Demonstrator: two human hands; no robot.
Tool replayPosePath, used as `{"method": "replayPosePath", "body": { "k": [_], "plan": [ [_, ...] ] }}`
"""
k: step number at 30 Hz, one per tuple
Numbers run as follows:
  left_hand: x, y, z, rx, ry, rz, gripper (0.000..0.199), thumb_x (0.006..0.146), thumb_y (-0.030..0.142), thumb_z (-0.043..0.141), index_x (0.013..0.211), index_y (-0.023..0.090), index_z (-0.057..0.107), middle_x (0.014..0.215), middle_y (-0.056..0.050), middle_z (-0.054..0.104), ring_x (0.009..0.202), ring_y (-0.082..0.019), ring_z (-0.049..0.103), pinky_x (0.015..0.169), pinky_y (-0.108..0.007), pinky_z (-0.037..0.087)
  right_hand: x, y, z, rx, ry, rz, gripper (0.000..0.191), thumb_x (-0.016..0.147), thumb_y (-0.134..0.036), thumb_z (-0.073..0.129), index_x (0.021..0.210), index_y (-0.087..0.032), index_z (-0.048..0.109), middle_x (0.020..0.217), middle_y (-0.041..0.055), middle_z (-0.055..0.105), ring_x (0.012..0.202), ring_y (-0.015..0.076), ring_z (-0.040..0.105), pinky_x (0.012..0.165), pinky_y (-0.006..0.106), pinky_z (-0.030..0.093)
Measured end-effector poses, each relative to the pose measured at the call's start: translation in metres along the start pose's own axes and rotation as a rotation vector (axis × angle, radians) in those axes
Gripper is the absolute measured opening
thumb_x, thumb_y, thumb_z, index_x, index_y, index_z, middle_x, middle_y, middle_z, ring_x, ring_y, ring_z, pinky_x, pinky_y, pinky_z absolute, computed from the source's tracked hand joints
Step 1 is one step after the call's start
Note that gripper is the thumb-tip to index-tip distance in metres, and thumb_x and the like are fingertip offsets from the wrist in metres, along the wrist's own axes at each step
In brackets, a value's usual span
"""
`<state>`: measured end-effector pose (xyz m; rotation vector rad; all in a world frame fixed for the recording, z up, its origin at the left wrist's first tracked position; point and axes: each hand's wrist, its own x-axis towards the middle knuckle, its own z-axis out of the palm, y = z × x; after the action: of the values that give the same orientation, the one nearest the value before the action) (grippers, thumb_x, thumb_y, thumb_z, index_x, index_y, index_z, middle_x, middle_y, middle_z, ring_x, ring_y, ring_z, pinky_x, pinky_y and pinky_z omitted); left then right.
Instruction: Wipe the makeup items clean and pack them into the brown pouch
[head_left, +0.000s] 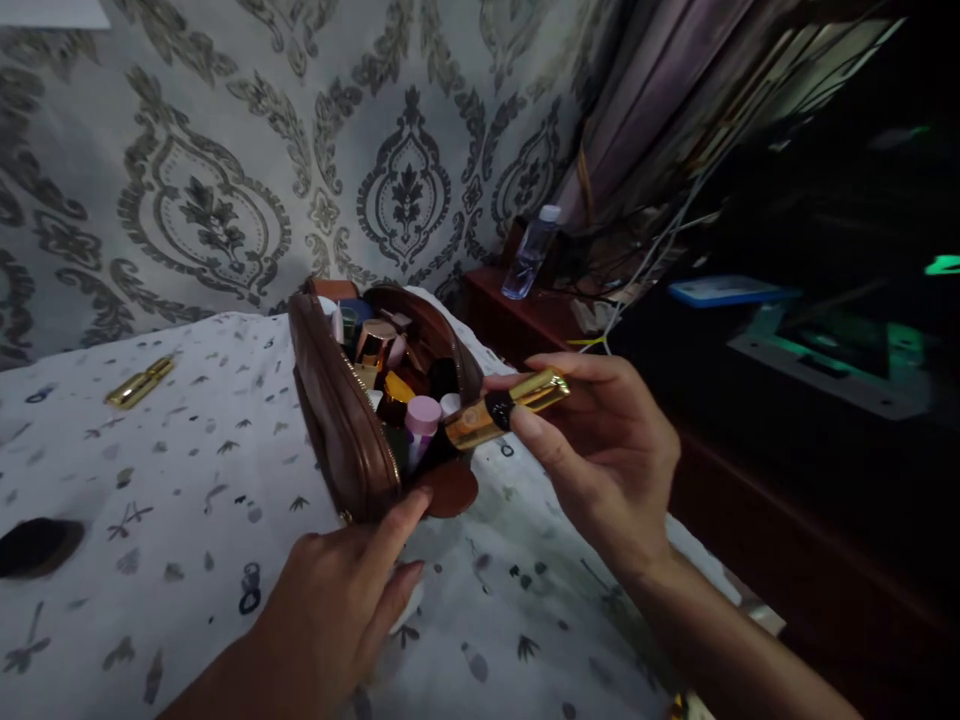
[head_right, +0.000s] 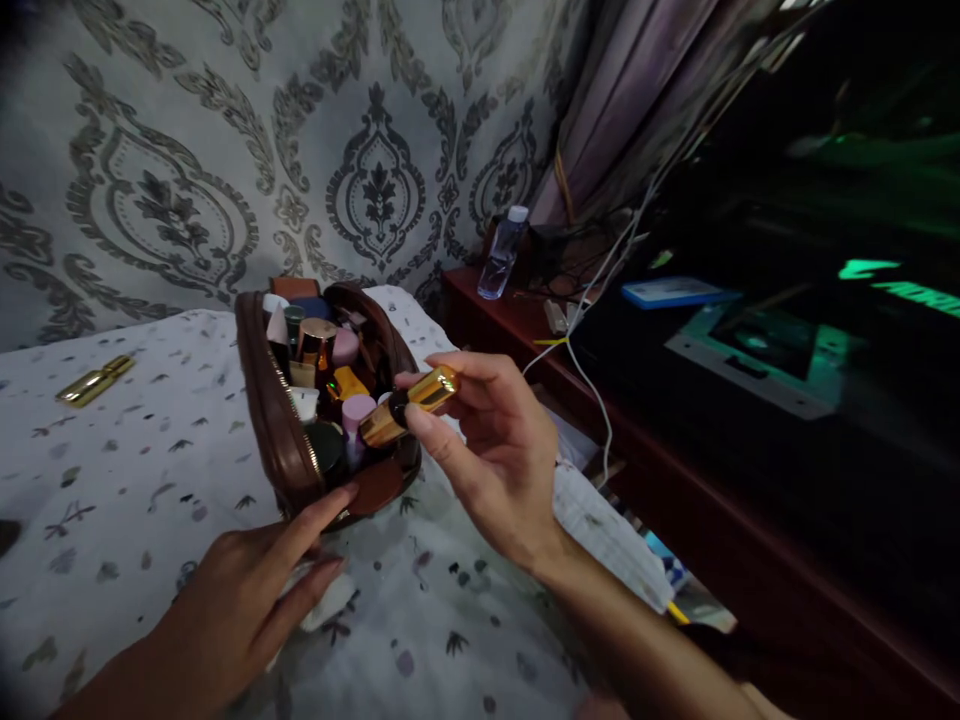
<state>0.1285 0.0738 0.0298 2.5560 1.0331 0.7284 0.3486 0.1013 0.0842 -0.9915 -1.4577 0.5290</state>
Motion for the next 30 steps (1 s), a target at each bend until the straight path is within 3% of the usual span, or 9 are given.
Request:
{"method": "replayPosePath", "body": {
  "k": [7, 12, 19, 23, 30],
  "plan": [
    [0.000, -0.002, 0.001, 0.055, 0.048, 0.056, 0.046, 0.101, 0.027, 0.042, 0.147, 0.020, 0.039, 0.083, -0.004, 0.075, 0.065, -0.016, 0.072, 0.059, -0.025, 0.060, 0.000, 0.008, 0.004, -0.002, -0.114, -0.025, 0.026, 0.090, -0.034, 0.068, 0.115, -0.030, 0.062, 0.107, 0.0035, 0.069, 0.094, 0.0182, 0.070, 0.083, 0.035, 0.061],
    [0.001, -0.002, 0.002, 0.034, 0.055, 0.050, 0.051, 0.100, 0.025, 0.043, 0.150, 0.022, 0.035, 0.084, -0.003, 0.075, 0.063, -0.015, 0.072, 0.058, -0.023, 0.059, 0.000, 0.018, -0.001, -0.164, -0.230, -0.089, 0.029, 0.089, -0.031, 0.069, 0.118, -0.027, 0.064, 0.101, 0.0037, 0.071, 0.091, 0.0191, 0.069, 0.082, 0.034, 0.060],
    [0.003, 0.001, 0.004, 0.026, 0.077, 0.061, 0.052, 0.101, 0.028, 0.040, 0.152, 0.020, 0.030, 0.079, -0.002, 0.075, 0.061, -0.016, 0.072, 0.052, -0.024, 0.059, -0.001, 0.021, 0.000, -0.267, -0.266, -0.111, 0.032, 0.090, -0.027, 0.068, 0.121, -0.026, 0.064, 0.103, 0.0022, 0.072, 0.092, 0.0178, 0.070, 0.084, 0.031, 0.058],
    [0.001, 0.000, 0.004, 0.003, 0.045, 0.045, 0.056, 0.099, 0.027, 0.044, 0.153, 0.021, 0.029, 0.083, -0.003, 0.076, 0.064, -0.017, 0.073, 0.057, -0.025, 0.060, -0.002, 0.022, 0.001, -0.222, -0.262, -0.061, 0.039, 0.089, -0.030, 0.069, 0.127, -0.026, 0.061, 0.105, 0.0036, 0.071, 0.091, 0.0178, 0.069, 0.081, 0.031, 0.058],
    [-0.001, -0.002, 0.007, -0.016, 0.003, 0.018, 0.057, 0.099, 0.027, 0.044, 0.154, 0.022, 0.029, 0.089, -0.007, 0.077, 0.069, -0.019, 0.074, 0.062, -0.029, 0.061, -0.004, 0.019, 0.004, -0.168, -0.359, -0.111, 0.021, 0.089, -0.027, 0.069, 0.110, -0.027, 0.069, 0.114, 0.0066, 0.067, 0.103, 0.0196, 0.066, 0.086, 0.035, 0.059]
  ]
}}
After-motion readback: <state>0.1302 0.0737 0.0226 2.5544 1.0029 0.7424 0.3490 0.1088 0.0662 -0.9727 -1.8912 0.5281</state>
